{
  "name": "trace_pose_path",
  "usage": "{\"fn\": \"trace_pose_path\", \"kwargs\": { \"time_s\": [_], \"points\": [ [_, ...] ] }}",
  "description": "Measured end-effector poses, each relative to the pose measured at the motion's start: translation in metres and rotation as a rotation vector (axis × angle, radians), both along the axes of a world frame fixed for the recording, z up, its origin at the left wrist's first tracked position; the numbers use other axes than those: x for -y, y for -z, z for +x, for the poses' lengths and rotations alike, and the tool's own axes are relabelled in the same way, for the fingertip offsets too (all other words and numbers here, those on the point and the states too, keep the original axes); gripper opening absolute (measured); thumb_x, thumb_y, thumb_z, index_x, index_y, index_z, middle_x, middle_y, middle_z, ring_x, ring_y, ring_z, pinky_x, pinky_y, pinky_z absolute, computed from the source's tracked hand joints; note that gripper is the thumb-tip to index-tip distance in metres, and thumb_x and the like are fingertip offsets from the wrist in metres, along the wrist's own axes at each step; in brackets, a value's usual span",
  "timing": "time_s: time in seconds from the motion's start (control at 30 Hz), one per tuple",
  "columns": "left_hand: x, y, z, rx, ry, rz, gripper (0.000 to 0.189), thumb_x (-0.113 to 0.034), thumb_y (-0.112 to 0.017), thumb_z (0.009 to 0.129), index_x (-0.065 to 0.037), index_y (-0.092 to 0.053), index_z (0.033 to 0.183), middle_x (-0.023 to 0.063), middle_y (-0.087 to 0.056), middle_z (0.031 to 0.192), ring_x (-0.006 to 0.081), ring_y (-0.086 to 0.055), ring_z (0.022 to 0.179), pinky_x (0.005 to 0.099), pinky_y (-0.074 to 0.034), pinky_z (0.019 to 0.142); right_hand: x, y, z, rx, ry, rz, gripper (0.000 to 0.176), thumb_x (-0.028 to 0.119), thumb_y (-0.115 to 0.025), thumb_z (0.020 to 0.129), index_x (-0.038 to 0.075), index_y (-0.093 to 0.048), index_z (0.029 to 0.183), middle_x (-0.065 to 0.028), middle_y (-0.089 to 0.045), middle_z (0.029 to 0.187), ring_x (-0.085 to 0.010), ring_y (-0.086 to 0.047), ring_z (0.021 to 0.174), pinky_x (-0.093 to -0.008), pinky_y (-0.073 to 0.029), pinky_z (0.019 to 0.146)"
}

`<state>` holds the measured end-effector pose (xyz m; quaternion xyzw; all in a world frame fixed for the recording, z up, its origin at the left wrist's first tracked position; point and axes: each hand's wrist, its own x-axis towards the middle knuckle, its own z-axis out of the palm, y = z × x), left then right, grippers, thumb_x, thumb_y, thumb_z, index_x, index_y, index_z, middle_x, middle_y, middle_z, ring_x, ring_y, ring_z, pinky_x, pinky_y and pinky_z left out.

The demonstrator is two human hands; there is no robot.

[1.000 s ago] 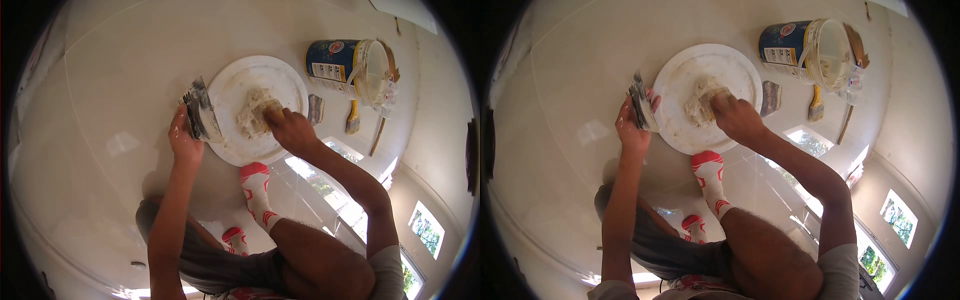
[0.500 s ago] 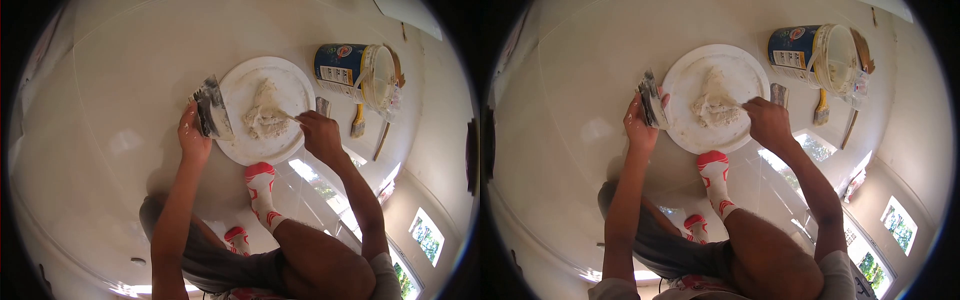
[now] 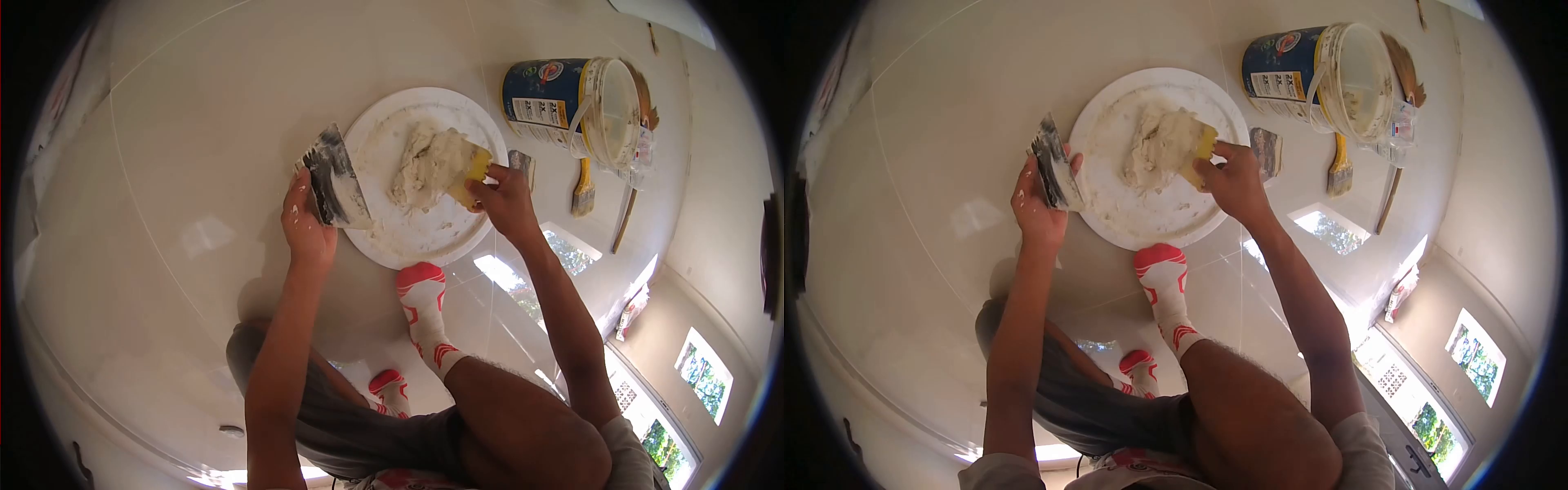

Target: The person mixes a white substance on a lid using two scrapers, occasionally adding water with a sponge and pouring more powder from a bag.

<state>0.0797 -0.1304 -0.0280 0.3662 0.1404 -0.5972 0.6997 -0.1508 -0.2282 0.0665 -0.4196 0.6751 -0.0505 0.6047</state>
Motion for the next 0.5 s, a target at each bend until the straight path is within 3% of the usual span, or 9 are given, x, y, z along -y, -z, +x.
{"fn": "trace_pose_path", "kwargs": {
  "time_s": [0.07, 0.1, 0.17, 0.23, 0.3, 0.33, 0.37, 0.43, 0.5],
  "points": [
    [-0.003, 0.001, 0.0, -0.014, -0.007, 0.005, 0.037, -0.021, -0.039, 0.093, 0.004, -0.046, 0.119, 0.0118, -0.053, 0.117, 0.0267, -0.051, 0.111, 0.0482, -0.039, 0.1, -0.004, -0.002, 0.017, -0.462, -0.776, -0.857, 0.031, 0.003, -0.06, 0.073, -0.003, -0.058, 0.103, -0.011, -0.061, 0.104, -0.022, -0.064, 0.068, -0.0302, -0.051, 0.055],
    [-0.003, 0.001, 0.0, -0.007, 0.002, 0.004, 0.038, -0.022, -0.039, 0.093, 0.004, -0.046, 0.12, 0.012, -0.053, 0.118, 0.0266, -0.051, 0.111, 0.0481, -0.039, 0.1, -0.015, -0.001, 0.026, -0.669, -1.027, -0.942, 0.036, 0.002, -0.058, 0.069, 0.003, -0.06, 0.105, -0.0069, -0.057, 0.109, -0.0222, -0.061, 0.065, -0.0316, -0.05, 0.054],
    [0.0, 0.002, 0.002, 0.003, 0.012, -0.006, 0.038, -0.022, -0.038, 0.093, 0.004, -0.046, 0.12, 0.0121, -0.053, 0.118, 0.0266, -0.051, 0.111, 0.0479, -0.039, 0.1, -0.025, 0.006, 0.022, -0.641, -1.404, -0.87, 0.026, 0.002, -0.058, 0.067, 0.001, -0.06, 0.093, -0.0075, -0.055, 0.106, -0.0218, -0.06, 0.068, -0.033, -0.051, 0.052],
    [-0.001, 0.006, 0.001, -0.039, -0.004, 0.078, 0.038, -0.022, -0.038, 0.094, 0.004, -0.045, 0.121, 0.0128, -0.053, 0.118, 0.0267, -0.051, 0.111, 0.0477, -0.039, 0.101, -0.003, -0.004, 0.015, -0.541, -1.354, -0.835, 0.026, 0.0, -0.057, 0.066, 0.006, -0.062, 0.091, -0.0045, -0.06, 0.092, -0.021, -0.059, 0.067, -0.0323, -0.05, 0.057],
    [-0.003, 0.01, 0.001, -0.013, -0.007, 0.075, 0.038, -0.022, -0.038, 0.094, 0.004, -0.045, 0.121, 0.0132, -0.053, 0.118, 0.0265, -0.051, 0.111, 0.0475, -0.039, 0.101, 0.014, -0.015, 0.025, -0.527, -1.189, -0.994, 0.027, 0.0, -0.057, 0.065, 0.007, -0.063, 0.09, -0.0032, -0.061, 0.086, -0.0208, -0.06, 0.068, -0.0325, -0.05, 0.059],
    [-0.005, 0.01, -0.001, 0.011, -0.001, 0.071, 0.038, -0.022, -0.038, 0.094, 0.004, -0.045, 0.121, 0.0136, -0.053, 0.118, 0.0263, -0.051, 0.111, 0.0472, -0.039, 0.101, 0.01, -0.009, 0.028, -0.569, -1.196, -0.999, 0.033, -0.002, -0.057, 0.063, 0.008, -0.064, 0.094, -0.0047, -0.064, 0.097, -0.0221, -0.06, 0.072, -0.0337, -0.05, 0.062],
    [-0.004, 0.009, -0.001, 0.01, 0.0, 0.065, 0.038, -0.022, -0.038, 0.094, 0.004, -0.045, 0.121, 0.0136, -0.053, 0.118, 0.0263, -0.051, 0.111, 0.0472, -0.039, 0.101, -0.004, 0.01, 0.022, -0.641, -1.33, -1.043, 0.026, -0.001, -0.058, 0.064, 0.008, -0.063, 0.088, -0.0021, -0.061, 0.089, -0.0203, -0.06, 0.07, -0.0325, -0.05, 0.06],
    [0.0, 0.004, 0.002, -0.069, -0.019, 0.085, 0.037, -0.021, -0.039, 0.093, 0.003, -0.045, 0.121, 0.0138, -0.054, 0.117, 0.0259, -0.052, 0.11, 0.0469, -0.038, 0.101, -0.005, 0.007, 0.018, -0.618, -1.475, -0.932, 0.023, 0.001, -0.058, 0.065, 0.006, -0.063, 0.087, -0.0041, -0.061, 0.09, -0.0205, -0.06, 0.071, -0.0319, -0.051, 0.06],
    [-0.002, 0.006, 0.002, -0.068, -0.016, 0.039, 0.037, -0.021, -0.04, 0.093, 0.003, -0.046, 0.121, 0.0135, -0.054, 0.116, 0.0258, -0.052, 0.109, 0.0471, -0.038, 0.101, 0.026, -0.014, 0.024, -0.544, -1.424, -0.84, 0.019, 0.004, -0.059, 0.066, 0.003, -0.063, 0.085, -0.0073, -0.061, 0.087, -0.0213, -0.061, 0.072, -0.0322, -0.051, 0.061]
  ]
}}
